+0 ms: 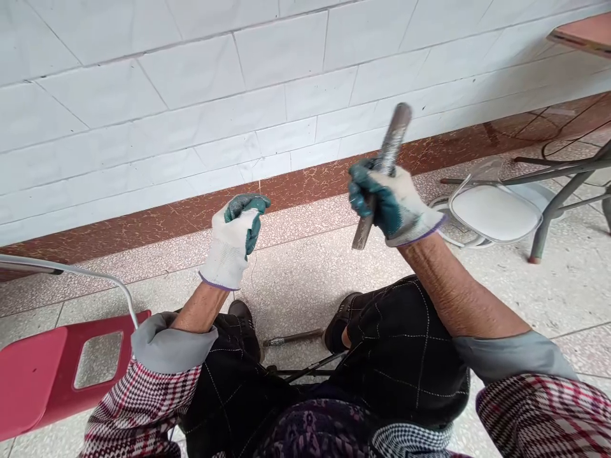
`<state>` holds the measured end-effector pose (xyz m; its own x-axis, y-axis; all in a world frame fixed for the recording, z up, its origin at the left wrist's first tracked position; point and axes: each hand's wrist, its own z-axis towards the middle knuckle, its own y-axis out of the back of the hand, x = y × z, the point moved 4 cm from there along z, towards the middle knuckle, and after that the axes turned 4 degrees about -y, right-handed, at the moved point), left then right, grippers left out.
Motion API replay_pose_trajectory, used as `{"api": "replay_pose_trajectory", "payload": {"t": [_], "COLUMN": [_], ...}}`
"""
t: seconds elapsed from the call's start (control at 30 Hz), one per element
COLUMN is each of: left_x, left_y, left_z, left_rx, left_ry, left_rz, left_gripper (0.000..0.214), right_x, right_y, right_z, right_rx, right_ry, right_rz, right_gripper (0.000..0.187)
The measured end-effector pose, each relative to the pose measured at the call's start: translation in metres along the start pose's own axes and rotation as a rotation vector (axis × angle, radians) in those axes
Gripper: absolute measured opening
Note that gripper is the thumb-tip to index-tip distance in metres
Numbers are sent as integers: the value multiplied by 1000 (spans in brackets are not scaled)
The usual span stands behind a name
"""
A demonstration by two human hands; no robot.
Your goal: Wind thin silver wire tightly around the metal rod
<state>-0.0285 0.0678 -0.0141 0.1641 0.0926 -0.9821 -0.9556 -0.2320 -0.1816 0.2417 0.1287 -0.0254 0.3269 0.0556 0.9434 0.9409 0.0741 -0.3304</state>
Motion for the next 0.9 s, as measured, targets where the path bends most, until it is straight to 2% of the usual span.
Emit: {"api": "replay_pose_trajectory", "payload": {"t": [0.07,0.17,0.23,0.37,0.47,0.6,0.7,0.8,0.9], "left_x": [3,8,9,8,6,1,-7,-10,-4], "left_y": [-6,-15,-20,-24,-24,-23,-25,-29,-31], "left_z": [-3,-6,-6,-5,-7,-17,-27,-37,-43], "left_rx": [31,73,66,38,46,105,203,354,463], "left_ry": [-8,-30,-92,-171,-133,89,245,348,433], "left_rz": [35,80,112,121,104,-1,-89,-101,-106], "left_gripper": [15,14,11,9,10,12,11,10,13], "right_x": [-9,-21,-28,-33,-32,-21,-11,-8,-6], "right_y": [-20,-54,-72,-90,-92,-89,-80,-67,-59], "right_z": [-8,-21,-27,-30,-30,-34,-35,-31,-31], "right_rx": [25,179,275,343,338,326,328,339,423], "right_ry": [-79,-181,-236,-267,-272,-219,-162,-134,-135], "right_rz": [-45,-14,-12,-24,-25,-39,-59,-64,-41], "right_gripper": [40,51,50,41,39,41,45,44,43]}}
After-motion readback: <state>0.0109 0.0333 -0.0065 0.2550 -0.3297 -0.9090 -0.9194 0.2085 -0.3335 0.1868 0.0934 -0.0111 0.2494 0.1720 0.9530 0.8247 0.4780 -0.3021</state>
